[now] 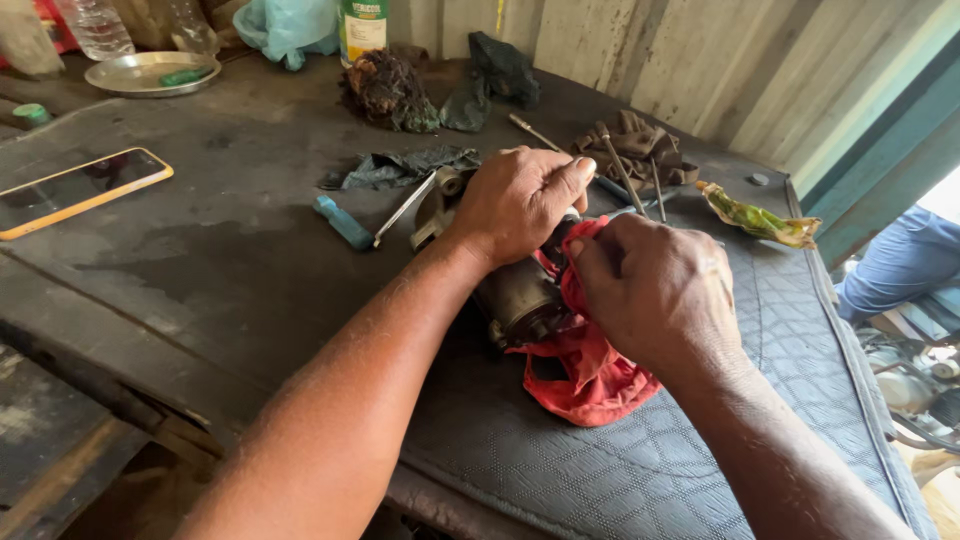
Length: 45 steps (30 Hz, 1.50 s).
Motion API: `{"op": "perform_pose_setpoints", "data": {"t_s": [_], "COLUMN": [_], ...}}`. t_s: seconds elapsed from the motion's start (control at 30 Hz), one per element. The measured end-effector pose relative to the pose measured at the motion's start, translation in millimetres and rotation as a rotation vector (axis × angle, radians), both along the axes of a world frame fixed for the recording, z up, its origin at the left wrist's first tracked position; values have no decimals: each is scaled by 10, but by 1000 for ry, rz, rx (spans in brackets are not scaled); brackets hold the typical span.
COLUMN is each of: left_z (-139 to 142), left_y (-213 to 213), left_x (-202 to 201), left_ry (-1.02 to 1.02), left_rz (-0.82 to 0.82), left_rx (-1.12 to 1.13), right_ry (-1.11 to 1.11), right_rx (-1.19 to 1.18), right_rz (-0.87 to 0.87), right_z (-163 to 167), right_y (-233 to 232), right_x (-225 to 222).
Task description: The person uses a screwdriver to remove screws from a cylindrical metal component, then uses pliers to adjust a small part. The person then uses a socket wrench to tighten a bolt and wipes the component with a red cloth.
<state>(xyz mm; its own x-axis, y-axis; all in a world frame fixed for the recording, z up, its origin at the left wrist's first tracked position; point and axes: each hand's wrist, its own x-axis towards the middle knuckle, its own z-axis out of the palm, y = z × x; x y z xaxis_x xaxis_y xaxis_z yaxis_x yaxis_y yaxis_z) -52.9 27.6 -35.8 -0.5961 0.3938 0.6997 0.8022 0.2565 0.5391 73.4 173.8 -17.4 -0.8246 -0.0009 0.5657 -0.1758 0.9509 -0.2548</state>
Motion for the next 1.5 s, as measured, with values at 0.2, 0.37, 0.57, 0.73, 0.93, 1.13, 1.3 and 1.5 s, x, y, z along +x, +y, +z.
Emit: {"op": "perform_pose_setpoints", "data": {"t_s": [0.2,0.37,0.57,0.73,0.93,1.13,1.3,1.5], "left_z": [3,35,11,-13,6,10,11,-3], "left_y": [9,-25,-70,-155,-191,-256,-240,-184], "left_x": [-1,21,-3,-90,-170,-170,-198,-234], "left_ry": [22,-45,-90,-100,-368,-511,-474,-191], "left_rz": [7,7,-62,-93,-354,-562,-500,-164], "left_rx": [33,24,50,86,182,205,111,-103], "right_ry": [-16,-116,-559,2,142,48,1,132], "right_rx": [1,-134,-579,-913,225,586,666,750], "right_rz": [5,125,27,412,382,282,293,347], "right_z": [-41,-98,66,214,-97,-155,-198,-292], "right_y": [-10,120,236,99,-472,-671,-631,-583], "right_x": [-67,-115,91,297,273,200,13,-161]}}
